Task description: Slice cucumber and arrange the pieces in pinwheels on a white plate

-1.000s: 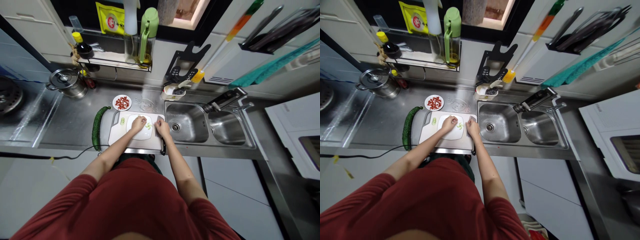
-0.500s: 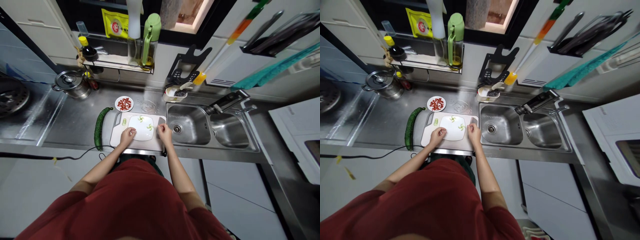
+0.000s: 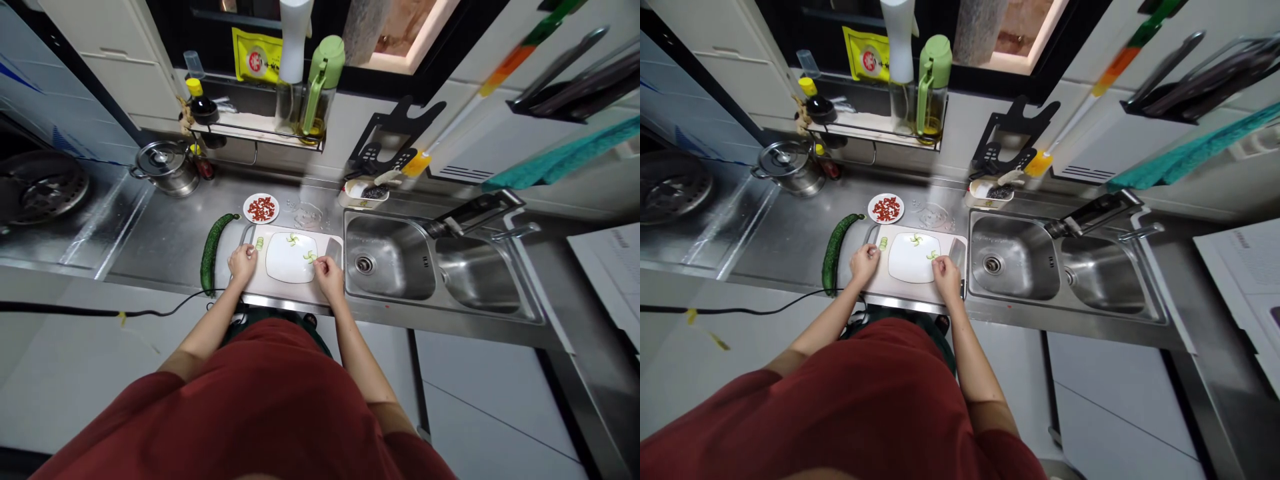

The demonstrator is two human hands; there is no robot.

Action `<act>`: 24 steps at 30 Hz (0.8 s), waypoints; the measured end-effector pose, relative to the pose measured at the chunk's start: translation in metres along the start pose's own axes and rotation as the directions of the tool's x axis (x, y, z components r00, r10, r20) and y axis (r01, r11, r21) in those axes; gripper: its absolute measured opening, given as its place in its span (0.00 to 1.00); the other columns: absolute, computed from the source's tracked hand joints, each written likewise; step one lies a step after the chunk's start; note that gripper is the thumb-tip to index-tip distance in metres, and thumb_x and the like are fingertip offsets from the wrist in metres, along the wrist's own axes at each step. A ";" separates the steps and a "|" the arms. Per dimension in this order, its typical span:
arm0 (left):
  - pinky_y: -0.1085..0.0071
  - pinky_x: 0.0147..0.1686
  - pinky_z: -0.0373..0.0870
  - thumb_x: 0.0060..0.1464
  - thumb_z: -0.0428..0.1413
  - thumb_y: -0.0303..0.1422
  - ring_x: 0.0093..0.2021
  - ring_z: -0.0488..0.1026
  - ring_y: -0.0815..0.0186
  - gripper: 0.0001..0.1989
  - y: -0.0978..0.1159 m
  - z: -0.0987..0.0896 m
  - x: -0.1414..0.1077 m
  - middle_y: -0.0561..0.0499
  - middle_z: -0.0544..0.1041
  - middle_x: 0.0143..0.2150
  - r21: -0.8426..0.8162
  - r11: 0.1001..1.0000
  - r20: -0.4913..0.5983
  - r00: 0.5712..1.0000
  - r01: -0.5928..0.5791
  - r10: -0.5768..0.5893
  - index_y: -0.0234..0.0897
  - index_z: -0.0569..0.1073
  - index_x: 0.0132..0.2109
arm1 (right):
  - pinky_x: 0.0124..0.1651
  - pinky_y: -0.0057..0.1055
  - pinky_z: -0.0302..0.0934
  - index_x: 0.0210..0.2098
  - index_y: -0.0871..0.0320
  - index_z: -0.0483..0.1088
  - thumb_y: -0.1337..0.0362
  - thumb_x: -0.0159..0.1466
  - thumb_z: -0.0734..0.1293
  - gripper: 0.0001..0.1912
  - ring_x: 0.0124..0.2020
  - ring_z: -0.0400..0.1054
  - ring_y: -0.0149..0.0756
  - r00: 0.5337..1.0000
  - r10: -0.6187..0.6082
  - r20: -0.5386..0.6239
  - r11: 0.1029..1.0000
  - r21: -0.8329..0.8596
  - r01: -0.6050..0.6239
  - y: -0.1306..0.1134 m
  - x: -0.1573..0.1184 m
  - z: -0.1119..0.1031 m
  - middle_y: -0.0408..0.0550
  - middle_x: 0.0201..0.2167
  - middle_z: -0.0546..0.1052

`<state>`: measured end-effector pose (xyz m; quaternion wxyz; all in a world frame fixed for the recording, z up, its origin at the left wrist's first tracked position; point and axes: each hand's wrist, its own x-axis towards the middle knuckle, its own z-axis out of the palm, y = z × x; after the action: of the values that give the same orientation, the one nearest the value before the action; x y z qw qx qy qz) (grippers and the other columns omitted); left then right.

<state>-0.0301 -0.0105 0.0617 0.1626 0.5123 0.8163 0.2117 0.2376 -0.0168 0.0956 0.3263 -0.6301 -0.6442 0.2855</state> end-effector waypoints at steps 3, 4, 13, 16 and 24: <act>0.61 0.46 0.57 0.55 0.51 0.40 0.46 0.69 0.56 0.14 0.005 0.002 0.005 0.46 0.75 0.41 0.035 0.999 0.006 1.000 0.024 -0.024 0.42 0.72 0.46 | 0.31 0.26 0.55 0.35 0.56 0.69 0.53 0.63 0.58 0.14 0.26 0.62 0.32 1.000 0.001 0.021 1.000 -0.010 -0.001 0.000 -0.002 0.001 0.40 0.22 0.65; 0.60 0.47 0.57 0.54 0.51 0.40 0.46 0.69 0.55 0.14 0.007 0.003 0.006 0.45 0.75 0.41 0.045 0.999 0.004 1.000 0.028 -0.029 0.42 0.72 0.46 | 0.31 0.25 0.55 0.35 0.56 0.68 0.53 0.63 0.58 0.14 0.26 0.62 0.32 1.000 0.000 0.026 1.000 -0.013 0.000 0.000 -0.003 0.001 0.40 0.22 0.65; 0.56 0.48 0.57 0.54 0.52 0.42 0.46 0.69 0.52 0.14 0.008 0.017 0.012 0.43 0.74 0.43 0.096 0.994 0.002 0.999 0.044 -0.044 0.41 0.71 0.45 | 0.31 0.25 0.54 0.35 0.55 0.68 0.54 0.63 0.58 0.13 0.25 0.61 0.31 1.000 0.005 0.026 1.000 -0.012 -0.005 0.004 -0.006 0.001 0.38 0.21 0.64; 0.56 0.47 0.57 0.54 0.52 0.42 0.46 0.69 0.52 0.14 0.006 0.019 0.013 0.42 0.74 0.43 0.091 0.995 -0.002 0.999 0.046 -0.046 0.40 0.71 0.44 | 0.31 0.25 0.54 0.35 0.56 0.68 0.54 0.63 0.59 0.13 0.25 0.61 0.31 1.000 0.006 0.017 1.000 -0.015 -0.005 0.005 -0.006 0.000 0.39 0.21 0.65; 0.56 0.48 0.56 0.54 0.51 0.40 0.46 0.69 0.53 0.11 0.010 0.017 0.012 0.43 0.74 0.43 0.050 0.997 0.011 0.998 0.063 -0.063 0.39 0.70 0.41 | 0.30 0.25 0.53 0.35 0.55 0.68 0.54 0.63 0.58 0.14 0.25 0.61 0.32 0.999 0.007 0.032 1.000 -0.013 -0.007 0.006 -0.007 0.001 0.39 0.21 0.65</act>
<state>-0.0199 0.0074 0.0517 0.1616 0.4916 0.8360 0.1826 0.2402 -0.0234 0.0902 0.3109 -0.6299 -0.6489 0.2924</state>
